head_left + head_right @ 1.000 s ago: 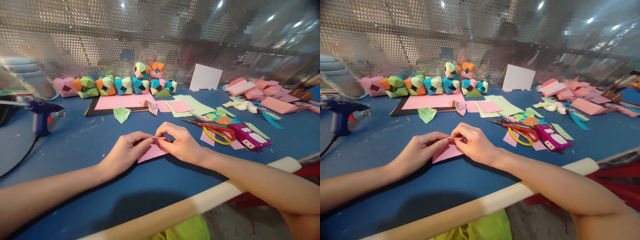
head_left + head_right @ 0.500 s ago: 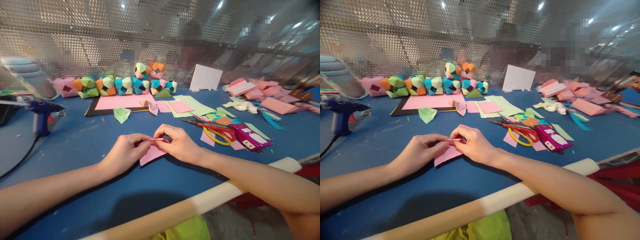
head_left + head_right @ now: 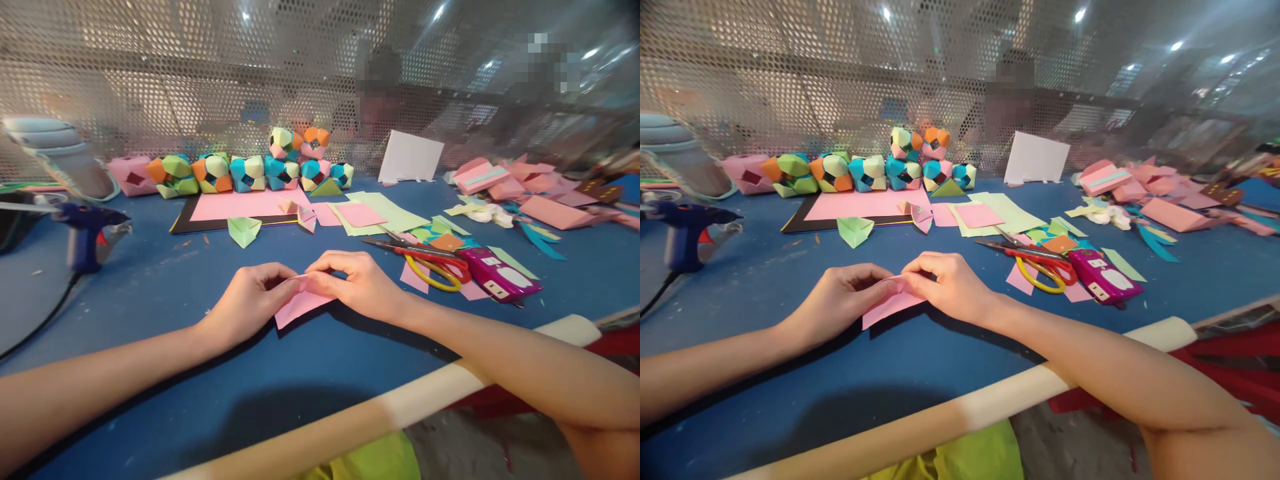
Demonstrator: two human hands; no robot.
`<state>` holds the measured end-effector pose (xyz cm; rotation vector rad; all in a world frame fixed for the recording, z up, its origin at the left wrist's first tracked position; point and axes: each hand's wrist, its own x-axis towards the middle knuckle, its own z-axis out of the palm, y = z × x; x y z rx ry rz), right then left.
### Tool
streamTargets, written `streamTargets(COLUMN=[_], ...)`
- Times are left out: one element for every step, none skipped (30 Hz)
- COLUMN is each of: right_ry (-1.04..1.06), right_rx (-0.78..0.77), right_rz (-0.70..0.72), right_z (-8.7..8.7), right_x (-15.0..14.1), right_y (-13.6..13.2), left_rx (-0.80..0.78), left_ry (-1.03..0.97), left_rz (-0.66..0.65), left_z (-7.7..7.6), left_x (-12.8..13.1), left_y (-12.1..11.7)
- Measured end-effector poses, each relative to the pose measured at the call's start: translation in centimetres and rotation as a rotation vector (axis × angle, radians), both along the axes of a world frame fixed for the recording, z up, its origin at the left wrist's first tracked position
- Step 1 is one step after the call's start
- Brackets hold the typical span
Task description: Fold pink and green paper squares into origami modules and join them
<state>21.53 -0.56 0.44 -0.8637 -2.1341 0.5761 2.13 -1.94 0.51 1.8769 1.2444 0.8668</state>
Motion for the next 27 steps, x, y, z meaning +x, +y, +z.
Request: streamTargets(right_ry=[0.003,0.008,0.012,0.016,0.021,0.025,0.027,0.028,0.027,0.025,0.02,0.013,0.005,-0.001,-0.005,-0.009,-0.015,-0.022,-0.033,-0.045,-0.053,-0.059,-0.061,-0.062,-0.061,-0.061,-0.064], right_rx=[0.017,0.036,0.055,0.072,0.089,0.104,0.117,0.126,0.131,0.13,0.124,0.116,0.111,0.111,0.115,0.124,0.138,0.156,0.176,0.2,0.225,0.246,0.262,0.269,0.27,0.267,0.261], right_rz=[0.01,0.018,0.024,0.029,0.032,0.036,0.041,0.046,0.052,0.059,0.067,0.074,0.079,0.081,0.084,0.087,0.092,0.098,0.108,0.116,0.123,0.128,0.131,0.13,0.126,0.121,0.118], right_z=[-0.05,-0.12,-0.19,-0.26,-0.31,-0.33,-0.33,-0.3,-0.25,-0.2,-0.14,-0.1,-0.07,-0.06,-0.06,-0.08,-0.11,-0.15,-0.18,-0.2,-0.22,-0.22,-0.2,-0.18,-0.15,-0.13,-0.13], right_x=[0.07,0.13,0.18,0.22,0.25,0.28,0.31,0.34,0.36,0.37,0.38,0.38,0.38,0.37,0.36,0.35,0.33,0.31,0.29,0.27,0.24,0.2,0.16,0.11,0.07,0.02,-0.02], right_y=[0.03,0.06,0.08,0.08,0.08,0.07,0.04,0.02,-0.01,-0.03,-0.04,-0.04,-0.04,-0.03,-0.02,-0.03,-0.04,-0.07,-0.11,-0.15,-0.2,-0.24,-0.28,-0.31,-0.33,-0.35,-0.37], left_rx=[-0.007,-0.011,-0.011,-0.009,-0.004,0.001,0.006,0.011,0.014,0.017,0.018,0.021,0.025,0.029,0.034,0.037,0.038,0.036,0.034,0.032,0.031,0.033,0.037,0.043,0.049,0.054,0.059], left_ry=[-0.004,-0.006,-0.006,-0.004,-0.001,0.002,0.004,0.006,0.009,0.015,0.022,0.028,0.034,0.037,0.036,0.035,0.033,0.031,0.031,0.035,0.04,0.045,0.047,0.047,0.043,0.036,0.032], left_rz=[-0.003,-0.006,-0.008,-0.009,-0.01,-0.011,-0.012,-0.014,-0.016,-0.02,-0.023,-0.026,-0.027,-0.025,-0.024,-0.023,-0.023,-0.026,-0.031,-0.038,-0.045,-0.051,-0.057,-0.061,-0.064,-0.066,-0.067], left_z=[0.0,0.01,0.01,0.02,0.03,0.04,0.03,0.02,0.0,-0.03,-0.07,-0.13,-0.19,-0.26,-0.34,-0.41,-0.46,-0.5,-0.51,-0.5,-0.47,-0.44,-0.41,-0.38,-0.36,-0.36,-0.37], left_x=[0.0,-0.02,-0.04,-0.05,-0.08,-0.09,-0.11,-0.13,-0.15,-0.18,-0.2,-0.23,-0.26,-0.28,-0.29,-0.29,-0.28,-0.26,-0.23,-0.2,-0.16,-0.13,-0.11,-0.1,-0.09,-0.09,-0.09], left_y=[0.02,0.03,0.02,0.0,-0.02,-0.05,-0.09,-0.12,-0.14,-0.16,-0.16,-0.15,-0.14,-0.12,-0.1,-0.09,-0.09,-0.1,-0.12,-0.15,-0.18,-0.22,-0.26,-0.31,-0.35,-0.38,-0.41])
